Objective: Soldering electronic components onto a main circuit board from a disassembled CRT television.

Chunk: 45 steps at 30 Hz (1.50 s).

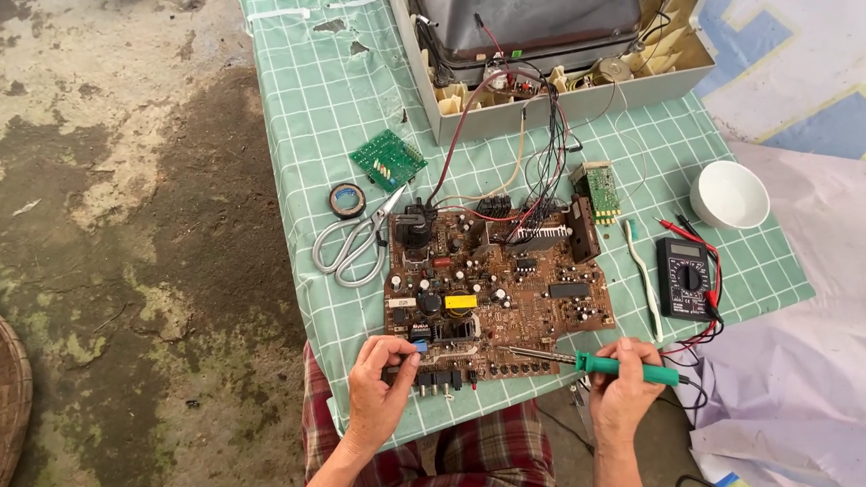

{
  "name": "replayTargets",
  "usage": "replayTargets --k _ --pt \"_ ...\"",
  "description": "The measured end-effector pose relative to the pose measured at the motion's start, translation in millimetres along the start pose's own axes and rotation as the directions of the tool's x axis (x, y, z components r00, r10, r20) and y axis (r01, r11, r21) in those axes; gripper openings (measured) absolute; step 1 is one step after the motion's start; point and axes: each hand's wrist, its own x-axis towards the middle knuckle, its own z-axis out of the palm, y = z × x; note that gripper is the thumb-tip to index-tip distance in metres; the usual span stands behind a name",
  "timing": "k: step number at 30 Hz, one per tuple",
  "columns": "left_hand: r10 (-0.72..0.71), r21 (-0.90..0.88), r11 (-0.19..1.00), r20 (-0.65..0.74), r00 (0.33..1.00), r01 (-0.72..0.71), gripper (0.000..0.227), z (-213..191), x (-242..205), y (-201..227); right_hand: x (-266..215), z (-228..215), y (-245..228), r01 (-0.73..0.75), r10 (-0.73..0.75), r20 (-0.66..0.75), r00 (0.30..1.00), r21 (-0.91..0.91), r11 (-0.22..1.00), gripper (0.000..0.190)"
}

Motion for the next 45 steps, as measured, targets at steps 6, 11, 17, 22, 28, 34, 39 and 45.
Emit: replayTargets --k 6,11,17,22,28,34,39,45 --pt "-0.021 0.000 1.000 0.017 1.000 0.021 0.003 -0.1 0.0 -2.3 -0.2 -4.6 16.0 0.008 -0.015 0.107 0.994 0.060 0.998 0.023" --pt "-0.029 0.000 1.000 0.026 0.999 0.029 0.002 -1.4 1.7 0.8 -4.1 16.7 2.2 -0.036 0.038 0.082 0.996 -0.020 0.999 0.022" --pt "-0.020 0.005 1.000 0.022 1.000 0.020 0.002 -0.8 2.8 0.2 4.7 7.9 -8.7 -0.001 0.001 0.002 1.000 -0.007 1.000 0.023" --pt "-0.018 -0.005 1.000 0.013 1.000 0.018 0.002 -1.5 2.8 1.5 0.1 3.9 19.8 0.008 -0.035 0.210 0.977 0.125 0.992 0.022" --pt "-0.027 -0.004 1.000 0.000 1.000 0.027 0.002 -2.1 0.5 1.0 -1.0 10.3 20.4 -0.082 0.080 0.195 0.978 0.000 0.997 0.021" --pt "-0.018 -0.020 1.000 0.001 1.000 0.018 0.002 -2.6 3.6 3.7 -1.5 13.1 21.3 -0.070 0.070 0.165 0.984 -0.007 0.998 0.019" --pt "-0.025 -0.029 0.999 -0.004 1.000 0.025 0.006 -1.3 3.5 1.8 -6.6 33.2 20.4 -0.015 0.011 0.210 0.978 0.019 1.000 0.023" --pt "-0.018 -0.053 0.998 -0.013 1.000 0.017 0.008 -1.8 5.5 4.8 7.0 23.4 13.5 -0.053 0.054 0.094 0.994 -0.015 0.998 0.022"
